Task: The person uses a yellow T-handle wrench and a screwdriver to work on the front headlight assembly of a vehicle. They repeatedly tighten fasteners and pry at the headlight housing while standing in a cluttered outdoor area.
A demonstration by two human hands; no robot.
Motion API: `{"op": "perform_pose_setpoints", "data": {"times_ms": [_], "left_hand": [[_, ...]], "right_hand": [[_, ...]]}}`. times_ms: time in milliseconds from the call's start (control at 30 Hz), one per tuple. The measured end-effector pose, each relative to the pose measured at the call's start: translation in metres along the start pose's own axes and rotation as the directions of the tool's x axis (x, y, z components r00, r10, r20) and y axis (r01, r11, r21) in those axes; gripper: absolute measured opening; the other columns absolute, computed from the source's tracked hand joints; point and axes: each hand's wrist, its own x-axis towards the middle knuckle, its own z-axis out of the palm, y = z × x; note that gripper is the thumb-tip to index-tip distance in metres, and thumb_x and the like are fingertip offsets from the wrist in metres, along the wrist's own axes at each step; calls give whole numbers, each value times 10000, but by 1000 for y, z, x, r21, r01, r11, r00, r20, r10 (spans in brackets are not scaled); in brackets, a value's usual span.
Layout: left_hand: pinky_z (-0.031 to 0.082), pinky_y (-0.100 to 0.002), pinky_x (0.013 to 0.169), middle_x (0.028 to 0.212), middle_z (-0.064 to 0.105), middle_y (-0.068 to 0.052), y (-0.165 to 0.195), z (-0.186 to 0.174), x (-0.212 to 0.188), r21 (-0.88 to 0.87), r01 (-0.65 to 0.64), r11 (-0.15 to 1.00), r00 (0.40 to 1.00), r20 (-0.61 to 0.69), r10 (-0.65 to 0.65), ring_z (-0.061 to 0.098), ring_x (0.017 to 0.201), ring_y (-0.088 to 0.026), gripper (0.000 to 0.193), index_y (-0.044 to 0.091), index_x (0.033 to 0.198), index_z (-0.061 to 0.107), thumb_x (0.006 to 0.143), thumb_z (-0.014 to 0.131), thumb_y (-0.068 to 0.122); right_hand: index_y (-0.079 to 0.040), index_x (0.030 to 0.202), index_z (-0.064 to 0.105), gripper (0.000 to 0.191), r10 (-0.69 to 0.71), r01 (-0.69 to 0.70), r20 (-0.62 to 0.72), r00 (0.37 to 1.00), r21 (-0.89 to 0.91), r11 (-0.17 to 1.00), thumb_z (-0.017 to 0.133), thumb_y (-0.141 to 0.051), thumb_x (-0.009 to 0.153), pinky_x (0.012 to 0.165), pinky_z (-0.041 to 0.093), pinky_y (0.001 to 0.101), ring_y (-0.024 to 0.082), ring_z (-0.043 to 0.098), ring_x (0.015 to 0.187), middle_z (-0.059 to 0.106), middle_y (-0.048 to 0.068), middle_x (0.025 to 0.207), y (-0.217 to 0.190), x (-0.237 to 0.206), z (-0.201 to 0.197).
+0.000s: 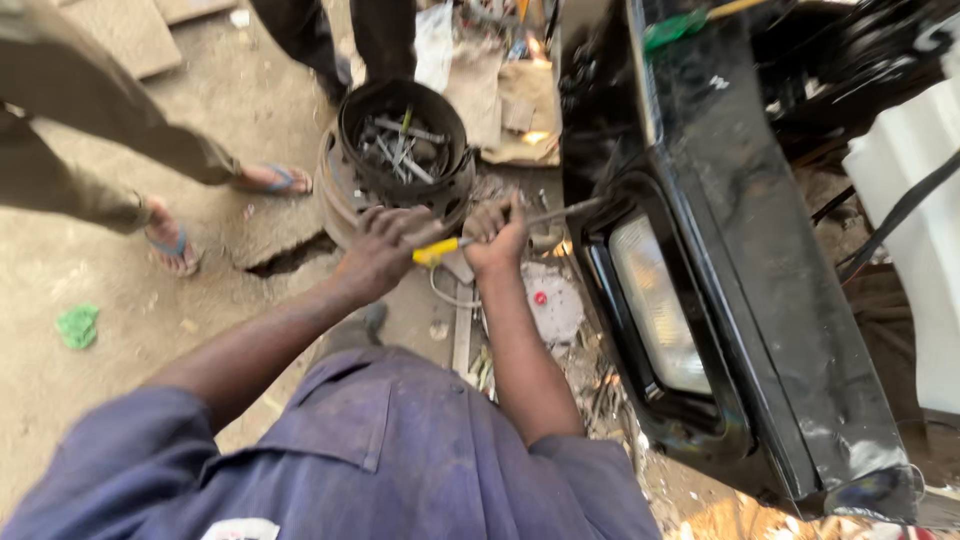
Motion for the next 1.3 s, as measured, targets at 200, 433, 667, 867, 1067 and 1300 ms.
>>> {"op": "perform_pose_setpoints", "data": {"times_ms": [200,433,667,867,1067,1300], "left_hand": [[407,-472,1084,1429,557,-196,11,7,-46,-610,780,138,601,670,-437,506,1294,-331,758,7,1479,483,843,661,378],[382,-484,1116,1448,527,-189,17,24,-1,-365,414,834,908,236,-347,475,1321,-336,780,14,1499,448,836,694,345],[356,-496,1148,1468,497,-181,16,-6,-28,-165,351,922,935,110,-336,444,1349,-341,811,21,1518,412,829,727,311],[333,-507,1175,1485,472,-175,26,21,-41,-700,706,107,699,662,-271,418,1372,-345,843,26,1535,382,824,755,283],[311,-517,1202,1501,446,-169,17,11,-13,-1,98,995,986,133,-97,391,1396,-349,879,32,1551,352,818,783,254],[183,-543,1269,1638,338,-153,15,-1,-1,532,-383,755,886,-19,463,294,1522,-334,827,46,1562,322,865,753,157]], "right_hand": [[-187,743,552,368,28,-27,55,998,-19,999,618,-432,1010,378,209,258,88,229,416,302,-69,545,0,-8,-7],[-174,759,546,350,-34,34,-2,999,-51,998,608,-409,1011,384,208,260,88,230,422,304,-67,553,0,-2,-12],[-176,772,512,366,-42,38,-77,996,-53,998,601,-424,1026,381,207,254,78,232,426,295,-74,552,4,-10,6],[-189,769,500,361,-6,7,-44,999,13,1000,577,-433,1023,385,207,257,86,226,422,294,-68,560,9,-20,6],[-176,772,512,370,-32,32,-16,999,-9,999,570,-426,1038,398,223,256,84,239,433,300,-63,569,9,-15,14],[-182,770,530,370,-23,23,-6,1000,11,1000,578,-444,1027,394,231,260,81,250,426,302,-75,557,11,-17,25]]}}
